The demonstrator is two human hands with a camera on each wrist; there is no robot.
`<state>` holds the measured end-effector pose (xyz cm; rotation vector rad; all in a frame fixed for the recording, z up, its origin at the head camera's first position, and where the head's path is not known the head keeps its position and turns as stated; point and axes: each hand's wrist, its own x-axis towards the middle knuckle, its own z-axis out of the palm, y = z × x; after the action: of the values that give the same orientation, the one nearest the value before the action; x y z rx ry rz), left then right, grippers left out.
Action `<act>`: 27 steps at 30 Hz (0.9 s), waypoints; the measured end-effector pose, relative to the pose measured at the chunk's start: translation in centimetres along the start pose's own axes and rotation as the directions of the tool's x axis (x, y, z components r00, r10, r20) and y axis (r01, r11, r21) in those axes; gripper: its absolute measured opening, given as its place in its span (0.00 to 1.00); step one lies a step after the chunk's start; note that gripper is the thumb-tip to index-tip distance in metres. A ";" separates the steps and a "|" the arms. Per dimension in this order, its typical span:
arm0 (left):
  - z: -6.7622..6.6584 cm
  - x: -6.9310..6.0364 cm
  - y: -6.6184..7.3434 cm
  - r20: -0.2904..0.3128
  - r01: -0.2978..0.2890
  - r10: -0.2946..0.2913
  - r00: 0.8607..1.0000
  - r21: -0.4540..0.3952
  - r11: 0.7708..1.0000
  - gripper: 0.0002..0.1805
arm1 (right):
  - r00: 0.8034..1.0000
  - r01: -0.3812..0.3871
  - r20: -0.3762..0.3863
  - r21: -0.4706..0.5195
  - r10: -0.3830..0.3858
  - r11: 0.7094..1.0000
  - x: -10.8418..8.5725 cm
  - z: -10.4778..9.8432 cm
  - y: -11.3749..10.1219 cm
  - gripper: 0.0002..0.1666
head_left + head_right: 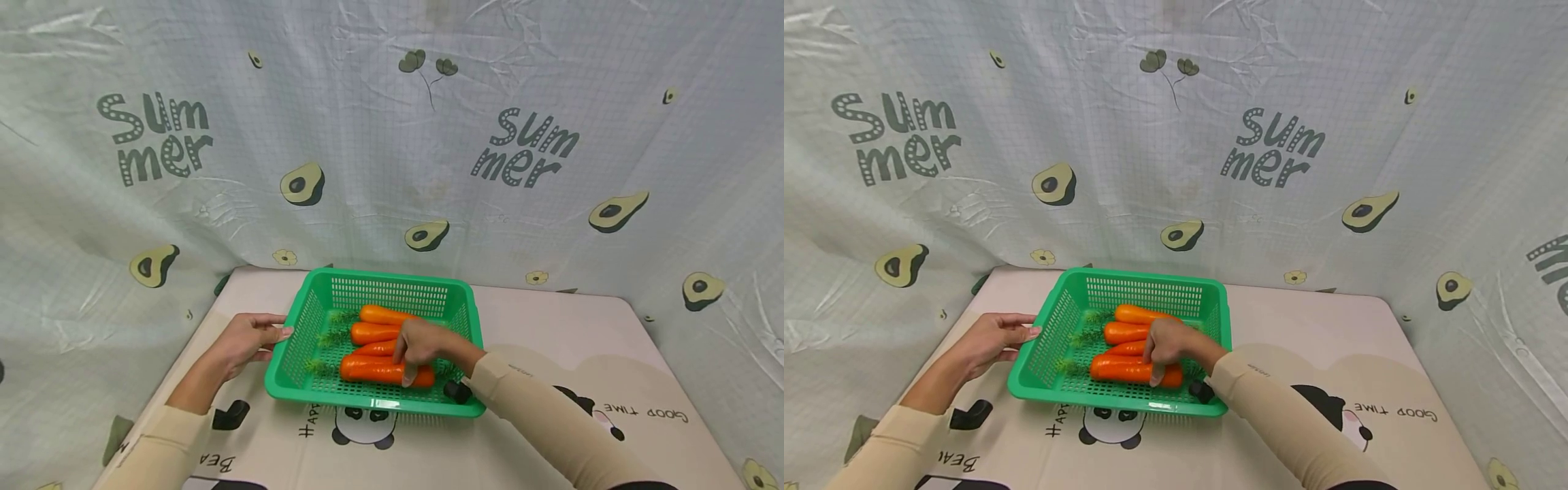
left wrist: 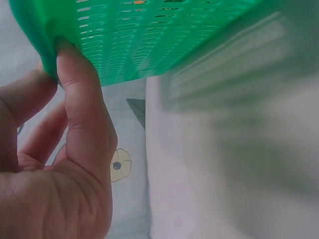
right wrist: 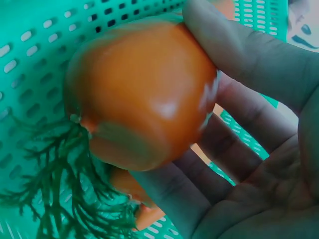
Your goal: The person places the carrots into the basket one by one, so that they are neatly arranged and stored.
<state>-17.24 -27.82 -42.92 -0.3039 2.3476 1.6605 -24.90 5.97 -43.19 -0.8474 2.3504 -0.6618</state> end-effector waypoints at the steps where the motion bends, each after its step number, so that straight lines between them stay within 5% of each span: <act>1: 0.0 0.0 0.0 0.002 -0.001 0.001 1.000 0.001 1.000 0.31 | 1.000 -0.003 0.002 -0.014 0.003 1.000 0.0 0.1 -0.1 0.20; 8: 0.1 0.1 0.0 0.004 -0.002 0.002 1.000 -0.001 1.000 0.31 | 1.000 -0.016 0.000 -0.037 0.016 0.999 0.1 0.6 -0.3 0.21; 13: 0.2 0.2 0.1 0.011 -0.004 0.004 1.000 0.001 1.000 0.31 | 1.000 -0.005 0.006 -0.038 0.005 0.999 0.1 0.7 -0.2 0.11; 22: 0.2 0.7 0.3 0.029 -0.004 0.003 1.000 0.012 1.000 0.32 | 1.000 0.006 0.017 -0.095 -0.005 0.995 -0.5 0.4 -0.2 0.16; 27: 0.4 0.8 0.2 0.036 -0.003 0.002 0.999 0.031 1.000 0.34 | 0.989 0.043 -0.143 0.055 -0.035 0.998 -2.9 -1.8 -0.3 0.10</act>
<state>-18.02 -27.40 -43.14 -0.2624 2.3461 1.6153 -24.00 8.23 -40.71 -0.8478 2.4331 -0.8280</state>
